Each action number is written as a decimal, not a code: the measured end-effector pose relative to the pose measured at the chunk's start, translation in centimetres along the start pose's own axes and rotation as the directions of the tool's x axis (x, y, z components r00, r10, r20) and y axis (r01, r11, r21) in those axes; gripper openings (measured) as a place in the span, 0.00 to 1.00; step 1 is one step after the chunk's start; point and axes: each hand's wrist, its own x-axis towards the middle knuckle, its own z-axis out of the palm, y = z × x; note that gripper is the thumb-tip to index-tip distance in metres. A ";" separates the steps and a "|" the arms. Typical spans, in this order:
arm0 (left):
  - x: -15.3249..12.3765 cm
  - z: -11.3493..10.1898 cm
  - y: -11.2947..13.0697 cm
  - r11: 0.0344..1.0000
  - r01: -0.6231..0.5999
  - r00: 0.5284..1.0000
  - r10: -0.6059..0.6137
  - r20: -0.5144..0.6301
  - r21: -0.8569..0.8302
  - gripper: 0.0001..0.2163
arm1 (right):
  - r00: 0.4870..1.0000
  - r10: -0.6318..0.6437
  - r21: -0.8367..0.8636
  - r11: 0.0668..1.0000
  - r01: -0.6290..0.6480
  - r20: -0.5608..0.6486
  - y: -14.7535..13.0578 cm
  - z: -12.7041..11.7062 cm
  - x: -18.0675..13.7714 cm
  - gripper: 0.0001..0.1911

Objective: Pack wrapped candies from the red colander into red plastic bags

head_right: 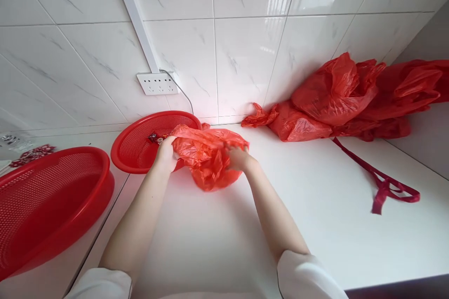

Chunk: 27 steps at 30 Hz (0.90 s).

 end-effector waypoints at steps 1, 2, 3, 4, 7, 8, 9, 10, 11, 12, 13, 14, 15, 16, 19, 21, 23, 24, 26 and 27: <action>-0.1 -0.5 0.1 1.000 0.003 1.000 -0.003 -0.015 0.010 0.09 | 0.995 0.044 0.004 0.999 -0.044 -0.091 0.7 0.3 0.8 0.31; -0.3 -1.0 0.2 0.999 0.020 1.000 -0.019 -0.019 0.025 0.09 | 0.978 0.064 0.028 0.998 -0.059 -0.197 1.3 0.4 1.4 0.31; -0.6 -1.4 0.3 0.998 0.055 0.998 -0.055 -0.013 0.042 0.10 | 0.950 0.064 0.073 0.996 -0.043 -0.305 1.9 0.5 2.0 0.30; -0.8 -1.8 0.4 0.993 0.101 0.995 -0.102 0.000 0.059 0.12 | 0.911 0.053 0.138 0.990 0.005 -0.409 2.3 0.5 2.4 0.28; -1.4 -2.9 0.8 0.976 0.206 0.977 -0.208 0.040 0.065 0.16 | 0.783 0.028 0.400 0.871 0.286 -0.621 2.9 0.1 2.7 0.23; -1.6 -3.2 1.0 0.975 0.215 0.975 -0.217 0.042 0.051 0.17 | 0.755 0.048 0.499 0.777 0.383 -0.654 2.7 -0.2 2.6 0.20; -1.8 -3.4 1.2 0.975 0.220 0.974 -0.221 0.039 0.038 0.18 | 0.736 0.079 0.594 0.651 0.473 -0.672 2.5 -0.5 2.3 0.16; -2.0 -3.6 1.4 0.974 0.222 0.974 -0.223 0.037 0.031 0.20 | 0.729 0.108 0.671 0.500 0.548 -0.676 2.2 -0.9 1.9 0.13; -2.2 -3.8 1.7 0.976 0.216 0.975 -0.217 0.038 0.031 0.21 | 0.732 0.135 0.725 0.344 0.597 -0.668 1.8 -1.4 1.4 0.11; -2.5 -4.0 2.1 0.980 0.197 0.979 -0.199 0.050 0.042 0.22 | 0.744 0.155 0.757 0.216 0.617 -0.650 1.3 -1.9 0.9 0.11; -2.9 -4.2 2.5 0.984 0.164 0.982 -0.169 0.082 0.068 0.22 | 0.761 0.159 0.777 0.133 0.615 -0.629 0.8 -2.4 0.3 0.11; -3.4 -4.5 3.0 0.986 0.121 0.981 -0.137 0.141 0.115 0.23 | 0.778 0.152 0.792 0.096 0.603 -0.610 0.3 -2.9 -0.2 0.13; -4.0 -4.7 3.6 0.980 0.072 0.968 -0.114 0.225 0.188 0.23 | 0.794 0.131 0.805 0.098 0.586 -0.594 -0.3 -3.3 -0.8 0.16; -4.6 -4.9 4.2 0.957 0.013 0.938 -0.112 0.327 0.290 0.22 | 0.807 0.098 0.812 0.126 0.570 -0.582 -0.8 -3.7 -1.3 0.19; -6.5 -5.3 6.0 0.771 -0.242 0.769 -0.219 0.601 0.590 0.27 | 0.823 -0.040 0.790 0.256 0.557 -0.567 -2.3 -4.3 -2.9 0.29; -7.5 -5.0 6.8 0.654 -0.384 0.672 -0.286 0.683 0.651 0.37 | 0.834 -0.164 0.759 0.351 0.548 -0.527 -3.2 -4.3 -3.6 0.22; -8.4 -4.2 6.9 0.606 -0.427 0.673 -0.283 0.683 0.671 0.40 | 0.844 -0.266 0.713 0.452 0.536 -0.465 -4.2 -4.2 -4.2 0.12; -8.6 -3.6 6.6 0.593 -0.412 0.728 -0.242 0.641 0.692 0.37 | 0.846 -0.303 0.686 0.495 0.533 -0.438 -4.6 -4.1 -4.4 0.10; -8.9 -2.4 5.9 0.560 -0.343 0.881 -0.087 0.465 0.754 0.23 | 0.845 -0.364 0.635 0.557 0.535 -0.393 -5.3 -4.2 -4.7 0.09; -8.9 -2.0 5.5 0.539 -0.300 0.937 0.011 0.350 0.787 0.15 | 0.841 -0.385 0.610 0.579 0.541 -0.380 -5.5 -4.3 -4.8 0.09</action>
